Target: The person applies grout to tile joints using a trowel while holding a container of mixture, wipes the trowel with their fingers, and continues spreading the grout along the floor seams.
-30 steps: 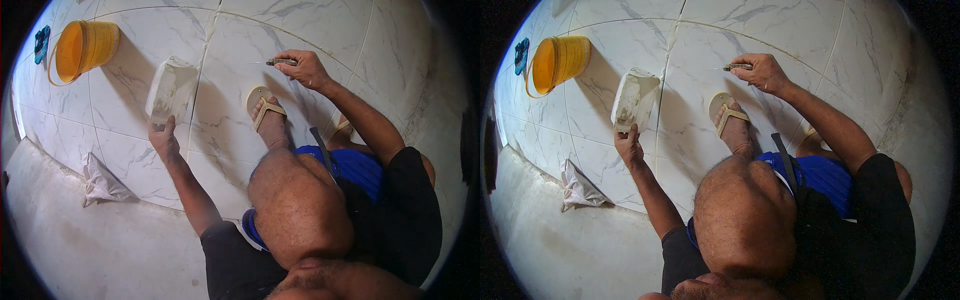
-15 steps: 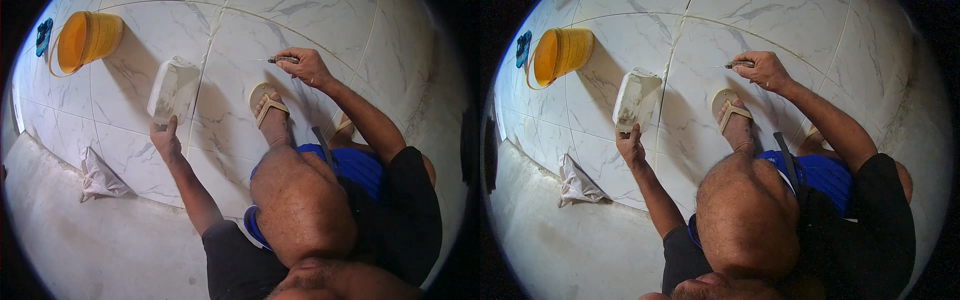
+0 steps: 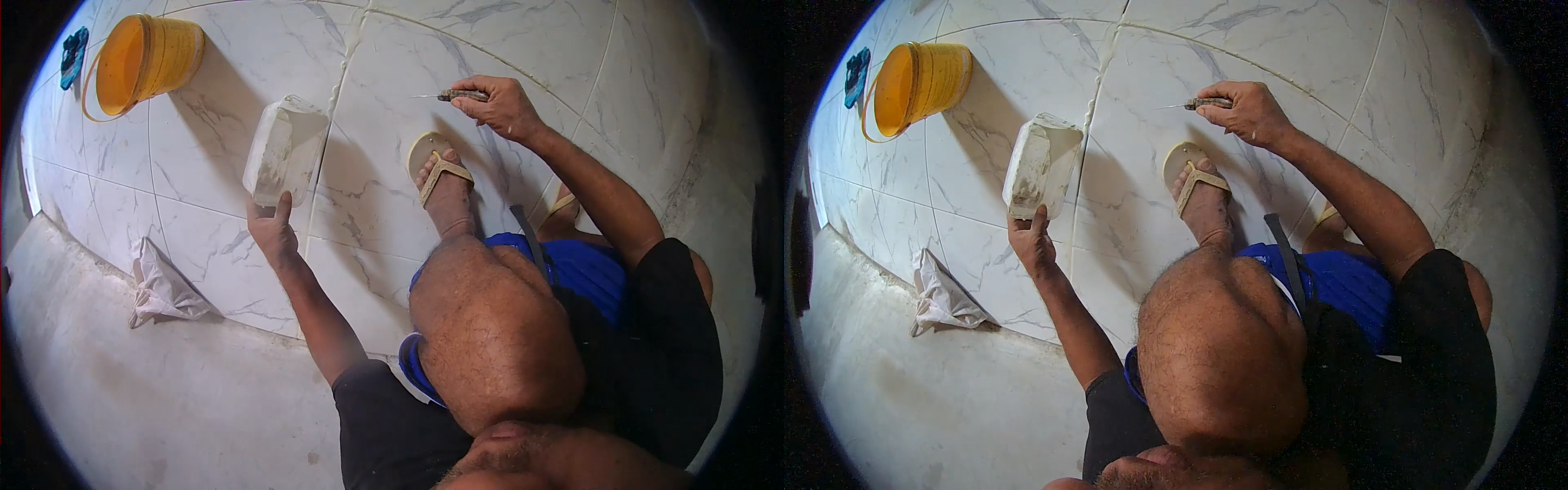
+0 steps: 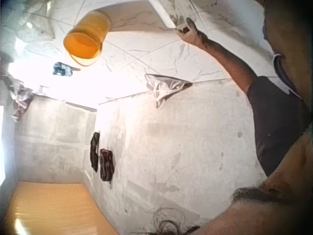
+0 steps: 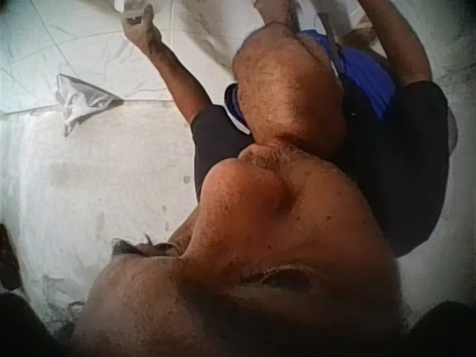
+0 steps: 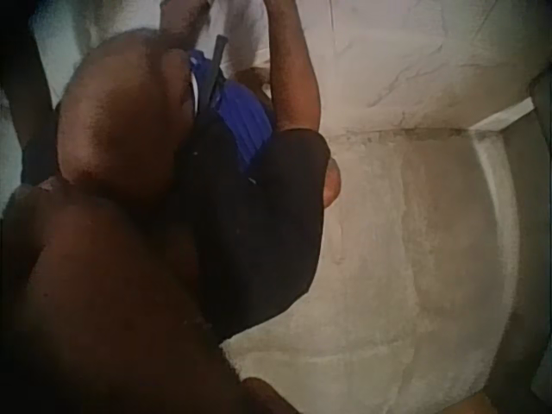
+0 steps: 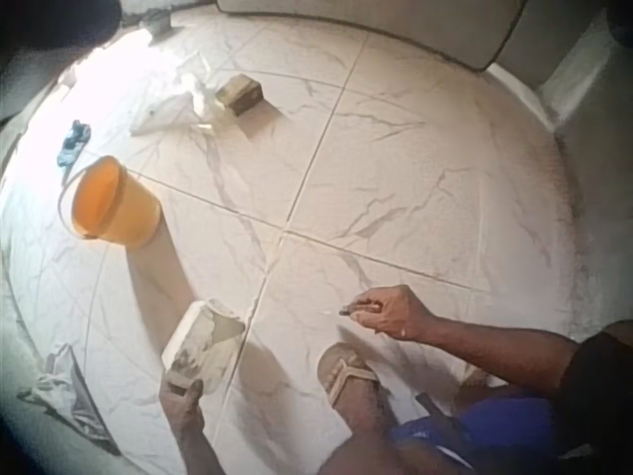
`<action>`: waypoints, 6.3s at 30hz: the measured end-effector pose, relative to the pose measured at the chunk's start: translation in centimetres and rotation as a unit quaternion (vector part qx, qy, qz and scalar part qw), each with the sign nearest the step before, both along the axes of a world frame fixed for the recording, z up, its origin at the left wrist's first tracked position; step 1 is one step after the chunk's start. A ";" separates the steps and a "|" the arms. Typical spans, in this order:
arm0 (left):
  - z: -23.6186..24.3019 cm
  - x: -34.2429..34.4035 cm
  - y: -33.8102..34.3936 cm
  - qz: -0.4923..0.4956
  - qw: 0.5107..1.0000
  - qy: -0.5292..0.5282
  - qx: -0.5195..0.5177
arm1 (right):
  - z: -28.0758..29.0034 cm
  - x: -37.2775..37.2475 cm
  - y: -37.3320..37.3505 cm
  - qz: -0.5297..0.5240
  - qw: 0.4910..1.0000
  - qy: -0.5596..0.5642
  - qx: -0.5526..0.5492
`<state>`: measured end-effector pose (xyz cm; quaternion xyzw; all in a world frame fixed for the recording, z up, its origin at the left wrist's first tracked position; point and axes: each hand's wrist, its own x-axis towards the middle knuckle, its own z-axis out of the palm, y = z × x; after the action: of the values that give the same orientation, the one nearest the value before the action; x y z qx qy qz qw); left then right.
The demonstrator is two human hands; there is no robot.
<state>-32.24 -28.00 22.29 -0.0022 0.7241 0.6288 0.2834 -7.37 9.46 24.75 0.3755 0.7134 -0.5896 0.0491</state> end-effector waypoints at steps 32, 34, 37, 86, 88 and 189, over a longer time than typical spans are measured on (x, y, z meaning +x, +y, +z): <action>0.5 1.6 -3.6 0.011 1.000 0.002 -0.004 | -0.2 -0.8 -0.6 0.017 1.000 -0.013 0.002; 0.5 1.7 -3.9 0.010 1.000 0.006 -0.009 | -0.2 -0.8 -0.8 0.017 1.000 -0.014 0.002; 0.5 1.9 -4.4 0.013 1.000 0.011 -0.015 | -0.2 -1.0 -1.1 0.017 1.000 -0.012 0.003; 1.9 3.9 -9.7 0.026 0.999 0.017 -0.032 | -0.3 -3.0 -1.7 0.057 0.998 0.003 0.031; 2.0 4.0 -10.0 0.025 0.999 0.021 -0.036 | -0.3 -3.1 -1.7 0.057 0.998 0.006 0.029; -13.4 19.3 -17.6 0.467 0.474 0.030 -0.746 | -0.1 -20.2 -4.1 0.580 0.730 0.200 0.302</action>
<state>-12.94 -45.64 8.91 -0.5315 0.8198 -0.1104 -0.1825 -27.54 5.40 24.64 -0.2422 0.9264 -0.2615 0.1217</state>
